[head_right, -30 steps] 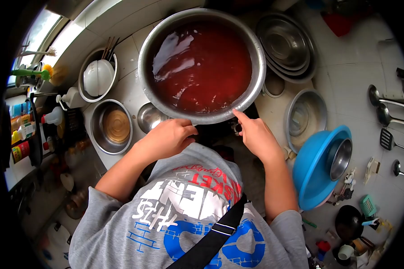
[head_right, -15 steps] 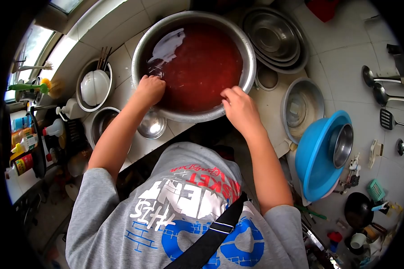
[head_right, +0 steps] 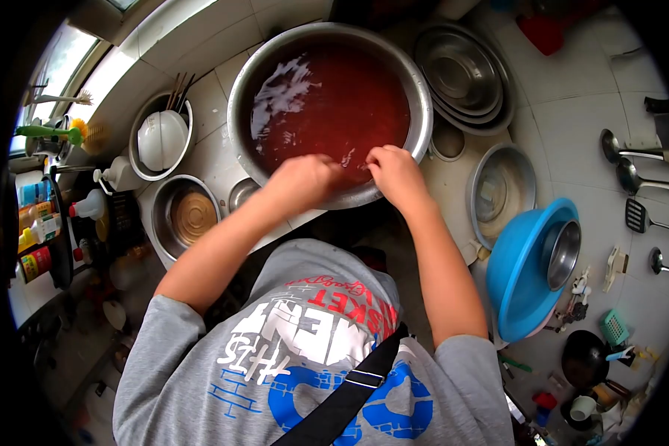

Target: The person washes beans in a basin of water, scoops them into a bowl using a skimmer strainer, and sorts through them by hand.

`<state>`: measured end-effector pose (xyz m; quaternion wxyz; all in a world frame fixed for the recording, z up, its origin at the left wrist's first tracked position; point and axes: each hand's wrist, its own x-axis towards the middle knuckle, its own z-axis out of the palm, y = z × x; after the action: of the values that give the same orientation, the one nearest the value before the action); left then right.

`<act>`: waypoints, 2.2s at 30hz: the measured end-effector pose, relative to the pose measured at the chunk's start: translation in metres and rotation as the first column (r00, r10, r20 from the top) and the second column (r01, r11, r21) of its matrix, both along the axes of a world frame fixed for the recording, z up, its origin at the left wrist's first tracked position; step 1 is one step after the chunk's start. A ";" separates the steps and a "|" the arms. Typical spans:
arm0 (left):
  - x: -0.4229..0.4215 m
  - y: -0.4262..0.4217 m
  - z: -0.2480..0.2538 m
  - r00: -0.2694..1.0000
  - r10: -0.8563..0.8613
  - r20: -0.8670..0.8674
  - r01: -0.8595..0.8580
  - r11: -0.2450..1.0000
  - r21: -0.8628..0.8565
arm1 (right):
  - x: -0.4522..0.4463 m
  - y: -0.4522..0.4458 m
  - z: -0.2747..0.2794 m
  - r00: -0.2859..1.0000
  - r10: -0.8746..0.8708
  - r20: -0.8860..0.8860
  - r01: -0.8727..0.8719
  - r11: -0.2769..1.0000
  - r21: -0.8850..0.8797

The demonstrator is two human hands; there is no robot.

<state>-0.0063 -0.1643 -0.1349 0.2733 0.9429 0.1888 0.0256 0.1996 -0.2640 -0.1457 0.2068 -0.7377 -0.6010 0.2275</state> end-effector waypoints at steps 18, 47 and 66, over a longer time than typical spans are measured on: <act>0.051 -0.085 -0.021 0.953 -0.282 0.116 0.247 0.937 0.249 | 0.016 -0.096 0.031 0.978 -0.205 0.039 0.208 0.941 -0.268; -0.044 0.059 -0.001 0.926 0.376 0.021 -0.373 0.924 -0.087 | 0.069 0.226 -0.109 -0.325 -0.482 -0.814 0.684 0.475 -0.554; -0.034 0.057 -0.005 0.946 0.320 0.050 -0.310 0.939 -0.148 | 0.063 0.185 -0.035 -0.416 -0.202 -0.887 0.452 0.800 -0.394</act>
<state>-0.0407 -0.1076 -0.1394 0.3370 0.8777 0.3285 0.0905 0.2629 -0.0788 -0.1810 0.7101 -0.3832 0.0483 0.5887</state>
